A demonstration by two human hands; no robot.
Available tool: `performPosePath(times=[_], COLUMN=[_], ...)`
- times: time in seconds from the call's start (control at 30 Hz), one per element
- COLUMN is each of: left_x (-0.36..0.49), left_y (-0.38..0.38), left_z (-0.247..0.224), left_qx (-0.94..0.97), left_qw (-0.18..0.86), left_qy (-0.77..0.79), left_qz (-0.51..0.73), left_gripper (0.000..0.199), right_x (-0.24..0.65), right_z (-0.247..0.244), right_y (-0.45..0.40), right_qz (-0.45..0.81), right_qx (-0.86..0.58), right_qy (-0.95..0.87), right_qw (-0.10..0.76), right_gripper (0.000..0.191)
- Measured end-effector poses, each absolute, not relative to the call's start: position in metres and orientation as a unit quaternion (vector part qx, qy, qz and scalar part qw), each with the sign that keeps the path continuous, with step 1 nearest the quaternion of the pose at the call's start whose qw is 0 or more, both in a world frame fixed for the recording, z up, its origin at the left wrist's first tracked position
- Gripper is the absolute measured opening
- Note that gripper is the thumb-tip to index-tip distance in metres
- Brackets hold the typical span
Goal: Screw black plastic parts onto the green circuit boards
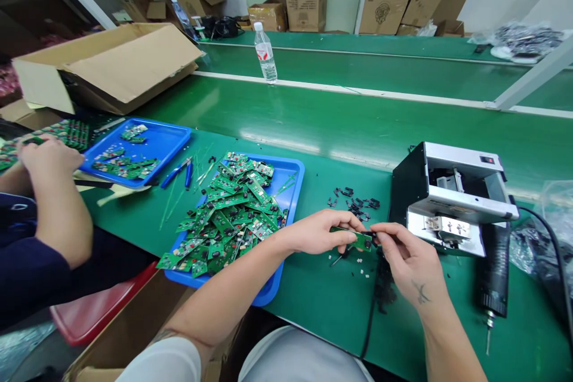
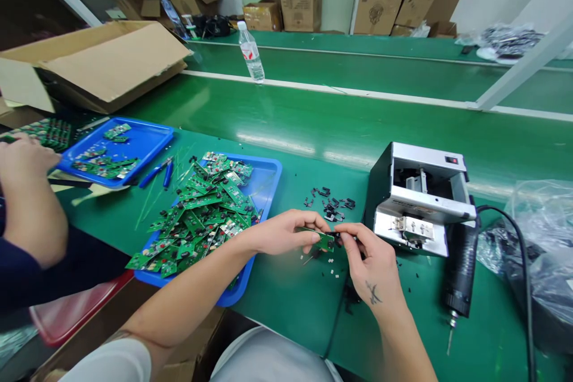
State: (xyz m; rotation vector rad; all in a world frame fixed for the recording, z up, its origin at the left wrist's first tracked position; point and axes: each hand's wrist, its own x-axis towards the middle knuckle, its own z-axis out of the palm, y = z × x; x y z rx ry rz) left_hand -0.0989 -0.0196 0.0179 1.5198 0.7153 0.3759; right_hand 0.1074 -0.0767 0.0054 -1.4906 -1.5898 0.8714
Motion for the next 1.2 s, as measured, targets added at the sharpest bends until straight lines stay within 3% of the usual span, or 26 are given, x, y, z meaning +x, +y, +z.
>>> performPosePath(times=[0.2, 0.37, 0.77, 1.2], left_x=[-0.105, -0.108, -0.099, -0.098], left_y=[-0.007, -0.011, -0.03, -0.034], left_z=[0.009, 0.025, 0.038, 0.042], left_qx=[0.608, 0.602, 0.668, 0.738], left_qw=[0.642, 0.671, 0.617, 0.539], left_qy=[0.424, 0.372, 0.362, 0.361], left_qz=[0.197, 0.222, 0.205, 0.189], left_gripper=[0.034, 0.036, 0.024, 0.032], right_x=[0.108, 0.096, 0.102, 0.103], right_z=[-0.004, -0.008, 0.011, 0.016], right_y=[-0.067, -0.054, -0.072, -0.082], right_qz=[0.297, 0.271, 0.481, 0.486], right_qx=[-0.583, -0.574, -0.558, -0.594], right_qy=[-0.652, -0.661, -0.529, -0.474], right_qw=[0.383, 0.399, 0.421, 0.432], right_gripper=[0.028, 0.027, 0.033, 0.024])
